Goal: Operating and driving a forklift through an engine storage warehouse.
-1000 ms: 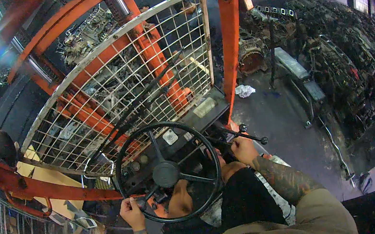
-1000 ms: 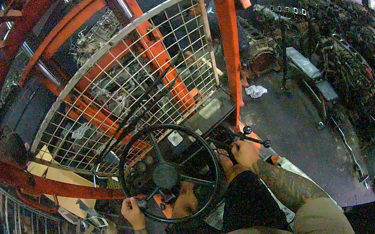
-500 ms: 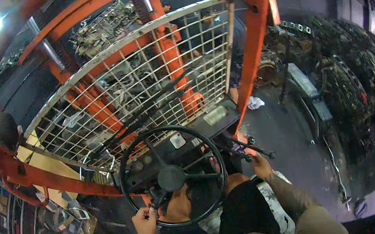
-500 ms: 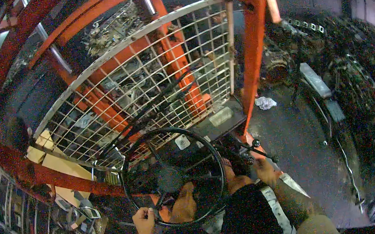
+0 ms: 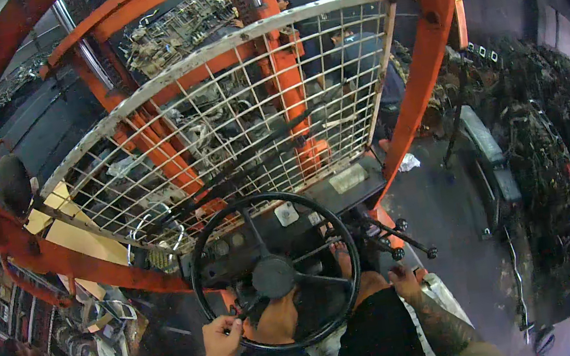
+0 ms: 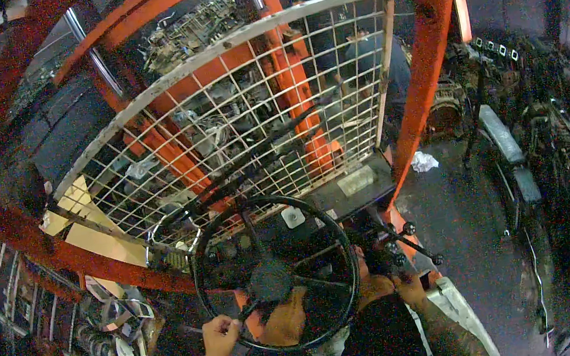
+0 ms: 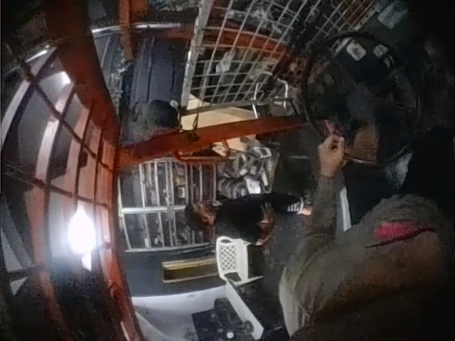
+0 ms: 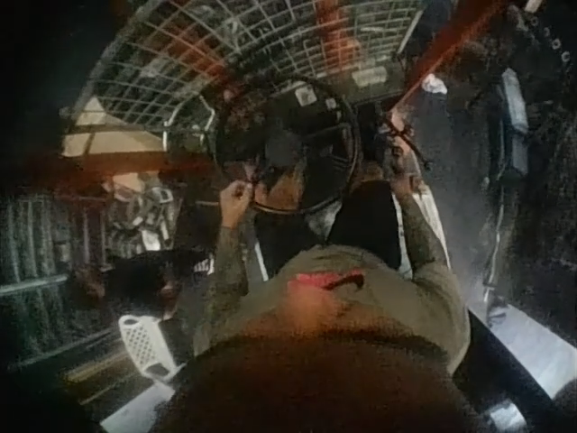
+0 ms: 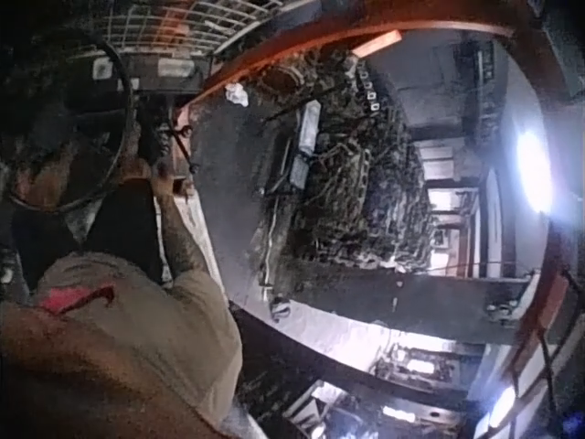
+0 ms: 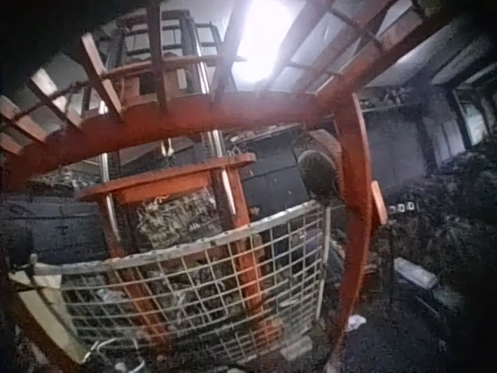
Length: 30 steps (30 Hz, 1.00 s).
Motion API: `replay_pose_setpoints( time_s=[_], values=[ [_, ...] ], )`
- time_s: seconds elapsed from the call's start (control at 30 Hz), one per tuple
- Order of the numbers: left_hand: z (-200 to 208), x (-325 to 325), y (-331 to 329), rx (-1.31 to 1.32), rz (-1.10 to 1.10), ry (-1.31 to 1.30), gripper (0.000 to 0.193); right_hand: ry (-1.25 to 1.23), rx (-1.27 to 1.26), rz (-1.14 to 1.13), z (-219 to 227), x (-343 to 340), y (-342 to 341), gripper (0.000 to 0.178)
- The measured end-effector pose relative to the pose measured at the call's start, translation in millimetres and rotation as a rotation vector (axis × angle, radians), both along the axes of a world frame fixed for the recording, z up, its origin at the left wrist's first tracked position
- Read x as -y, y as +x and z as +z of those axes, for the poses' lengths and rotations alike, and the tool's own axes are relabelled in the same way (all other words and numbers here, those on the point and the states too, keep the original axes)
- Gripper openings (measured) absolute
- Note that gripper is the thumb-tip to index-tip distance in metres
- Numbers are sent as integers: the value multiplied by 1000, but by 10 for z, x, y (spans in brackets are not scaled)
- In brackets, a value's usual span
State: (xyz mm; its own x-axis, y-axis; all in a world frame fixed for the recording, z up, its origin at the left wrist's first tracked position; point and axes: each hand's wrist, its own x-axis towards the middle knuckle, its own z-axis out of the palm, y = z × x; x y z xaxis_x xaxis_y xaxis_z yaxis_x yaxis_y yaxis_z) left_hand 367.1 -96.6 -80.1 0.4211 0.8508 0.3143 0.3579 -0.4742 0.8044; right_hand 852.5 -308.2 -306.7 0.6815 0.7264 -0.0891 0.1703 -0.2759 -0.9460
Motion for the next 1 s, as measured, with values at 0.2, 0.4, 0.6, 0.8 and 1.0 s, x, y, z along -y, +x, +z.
replay_pose_setpoints(
  time_s=[0.2,0.4,0.6,0.8,1.0],
  values=[
    [110,198,80,-2,-18,-109,20,71,324,-87,780,-161,-718,29],
    [140,148,118,-11,-52,-76,18,-50,456,24,869,-43,-801,33],
    [232,86,83,19,-137,-270,16,-193,768,28,1188,-12,-1121,42],
    [234,16,85,-167,-232,-390,21,-232,565,116,1053,-59,-946,51],
    [392,21,106,-284,-301,-480,26,-226,600,113,1089,-54,-979,52]
  ],
)
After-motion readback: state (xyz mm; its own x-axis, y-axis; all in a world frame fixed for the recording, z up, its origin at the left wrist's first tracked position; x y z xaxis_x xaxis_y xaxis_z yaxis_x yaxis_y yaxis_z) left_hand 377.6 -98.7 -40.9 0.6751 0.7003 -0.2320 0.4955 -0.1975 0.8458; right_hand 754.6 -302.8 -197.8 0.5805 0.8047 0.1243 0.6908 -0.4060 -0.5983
